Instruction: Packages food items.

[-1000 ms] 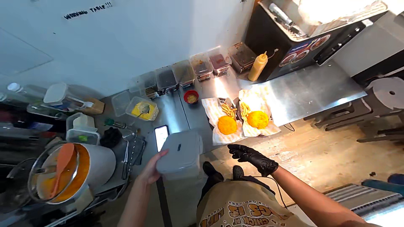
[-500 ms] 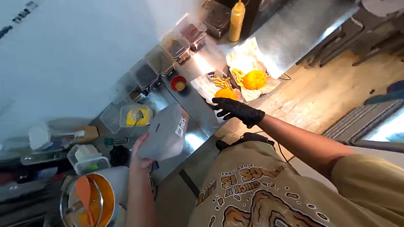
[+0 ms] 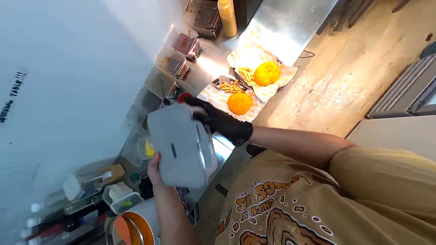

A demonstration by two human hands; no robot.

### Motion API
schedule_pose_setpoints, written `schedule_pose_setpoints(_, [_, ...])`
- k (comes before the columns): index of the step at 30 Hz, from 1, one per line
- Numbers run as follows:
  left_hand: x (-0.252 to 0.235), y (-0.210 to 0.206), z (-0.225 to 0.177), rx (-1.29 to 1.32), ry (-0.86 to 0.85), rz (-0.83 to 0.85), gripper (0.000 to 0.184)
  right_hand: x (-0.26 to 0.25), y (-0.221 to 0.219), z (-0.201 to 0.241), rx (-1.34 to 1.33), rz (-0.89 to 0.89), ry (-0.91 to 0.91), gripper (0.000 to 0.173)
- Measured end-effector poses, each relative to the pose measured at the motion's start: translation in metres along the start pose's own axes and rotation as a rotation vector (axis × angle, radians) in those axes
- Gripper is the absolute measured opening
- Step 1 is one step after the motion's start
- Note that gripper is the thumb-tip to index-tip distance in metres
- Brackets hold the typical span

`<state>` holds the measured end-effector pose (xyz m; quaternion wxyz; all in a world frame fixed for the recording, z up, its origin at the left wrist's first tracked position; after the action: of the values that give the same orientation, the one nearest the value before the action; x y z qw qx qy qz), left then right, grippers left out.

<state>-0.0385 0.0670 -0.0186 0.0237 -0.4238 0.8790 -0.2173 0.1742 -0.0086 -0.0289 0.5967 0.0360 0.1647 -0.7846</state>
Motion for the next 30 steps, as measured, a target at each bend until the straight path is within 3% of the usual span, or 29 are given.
schedule_pose_setpoints(2, [0.009, -0.006, 0.003, -0.095, 0.073, -0.162, 0.036, 0.004, 0.006, -0.023, -0.004, 0.081, -0.058, 0.067])
schedule_pose_setpoints(5, [0.014, -0.028, 0.011, -0.134, 0.102, -0.266, 0.031, 0.016, 0.023, -0.018, -0.096, 0.047, -0.457, 0.070])
schedule_pose_setpoints(7, [0.011, -0.025, 0.041, -0.118, 0.229, -0.316, 0.031, 0.029, 0.029, -0.044, -0.187, 0.039, -0.612, 0.072])
schedule_pose_setpoints(9, [0.012, -0.029, 0.058, -0.121, 0.383, -0.316, 0.040, 0.038, 0.040, -0.062, -0.173, 0.008, -0.739, 0.063])
schedule_pose_setpoints(11, [0.018, -0.038, 0.062, -0.055, 0.401, -0.265, 0.048, 0.043, 0.058, -0.063, -0.126, -0.032, -0.818, 0.042])
schedule_pose_setpoints(13, [0.025, -0.045, 0.082, -0.018, 0.468, -0.272, 0.047, 0.057, 0.066, -0.071, -0.102, 0.007, -0.903, 0.040])
schedule_pose_setpoints(15, [0.041, -0.052, 0.103, -0.082, 0.583, -0.322, 0.047, 0.074, 0.064, -0.070, -0.130, 0.084, -0.942, 0.055])
schedule_pose_setpoints(18, [0.033, -0.069, 0.084, -0.146, 0.427, -0.402, 0.061, 0.041, 0.082, -0.031, -0.110, 0.160, -0.820, 0.052])
schedule_pose_setpoints(20, [0.039, -0.081, 0.099, -0.113, 0.452, -0.472, 0.035, 0.058, 0.088, -0.053, -0.092, 0.134, -0.937, 0.043])
schedule_pose_setpoints(23, [0.032, -0.092, 0.112, -0.059, 0.496, -0.529, 0.036, 0.059, 0.099, -0.059, -0.099, 0.220, -1.067, 0.066])
schedule_pose_setpoints(25, [0.035, -0.101, 0.109, -0.075, 0.454, -0.546, 0.031, 0.052, 0.107, -0.044, -0.075, 0.275, -1.038, 0.069])
schedule_pose_setpoints(28, [0.043, -0.106, 0.141, -0.033, 0.449, -0.552, 0.037, 0.069, 0.115, -0.069, -0.027, 0.298, -1.061, 0.078])
schedule_pose_setpoints(30, [0.030, -0.112, 0.133, -0.036, 0.375, -0.577, 0.037, 0.044, 0.122, -0.058, -0.025, 0.357, -0.981, 0.086])
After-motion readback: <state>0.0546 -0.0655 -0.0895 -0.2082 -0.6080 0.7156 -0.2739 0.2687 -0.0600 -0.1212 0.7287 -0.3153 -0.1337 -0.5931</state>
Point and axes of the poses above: each hand's wrist, its own x-axis away from the middle knuckle, its own y-axis out of the back of the hand, z = x × y, the point moved 9 cm from there along -x, towards the middle knuckle, and after that the axes turned 6 degrees about x, right-handed, at the moved point
